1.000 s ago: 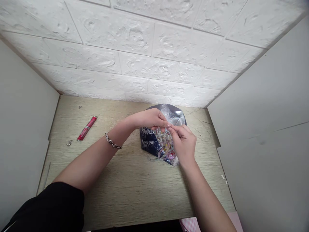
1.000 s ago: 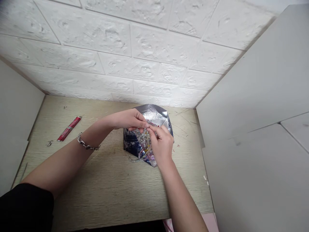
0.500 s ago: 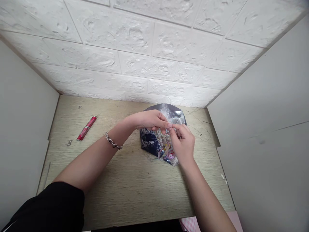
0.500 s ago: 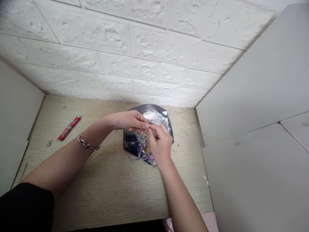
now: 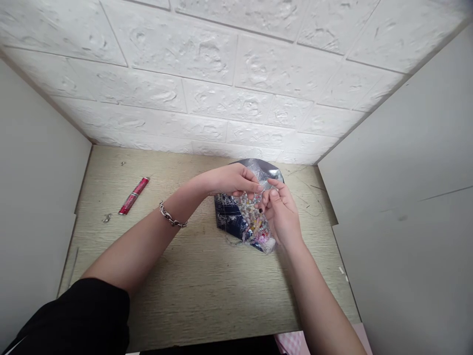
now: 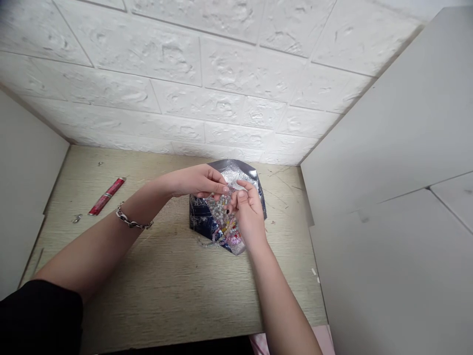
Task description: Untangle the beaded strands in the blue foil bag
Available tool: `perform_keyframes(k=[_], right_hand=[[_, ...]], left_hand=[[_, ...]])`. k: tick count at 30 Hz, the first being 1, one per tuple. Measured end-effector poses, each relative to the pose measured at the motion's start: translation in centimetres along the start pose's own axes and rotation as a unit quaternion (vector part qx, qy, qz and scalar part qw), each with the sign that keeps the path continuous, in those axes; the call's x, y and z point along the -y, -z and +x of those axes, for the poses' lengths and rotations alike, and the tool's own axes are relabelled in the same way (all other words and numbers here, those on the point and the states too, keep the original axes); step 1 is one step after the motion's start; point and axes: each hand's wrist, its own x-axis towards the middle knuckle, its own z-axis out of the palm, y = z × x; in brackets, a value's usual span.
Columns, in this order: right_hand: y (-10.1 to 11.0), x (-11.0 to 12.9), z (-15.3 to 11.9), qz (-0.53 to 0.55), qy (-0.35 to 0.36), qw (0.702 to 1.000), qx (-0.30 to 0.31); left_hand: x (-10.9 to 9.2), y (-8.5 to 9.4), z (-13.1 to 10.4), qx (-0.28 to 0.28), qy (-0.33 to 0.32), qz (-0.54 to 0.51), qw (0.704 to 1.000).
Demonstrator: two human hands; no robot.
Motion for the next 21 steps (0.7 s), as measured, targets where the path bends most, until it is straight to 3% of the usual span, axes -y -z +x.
perform_keyframes(k=[5, 12, 21], right_hand=[[0.13, 0.52, -0.25, 0.070, -0.041, 0.996, -0.019], [0.38, 1.07, -0.16, 0.133, -0.073, 0.988, 0.012], [0.47, 0.13, 0.12, 0.135, 0.002, 0.990, -0.026]], left_hand=[[0.03, -0.13, -0.09, 0.009, -0.024, 0.009, 1.000], [-0.23, -0.37, -0.17, 0.021, -0.033, 0.008, 0.999], [-0.64, -0.24, -0.47, 0.005, -0.028, 0.013, 0.999]])
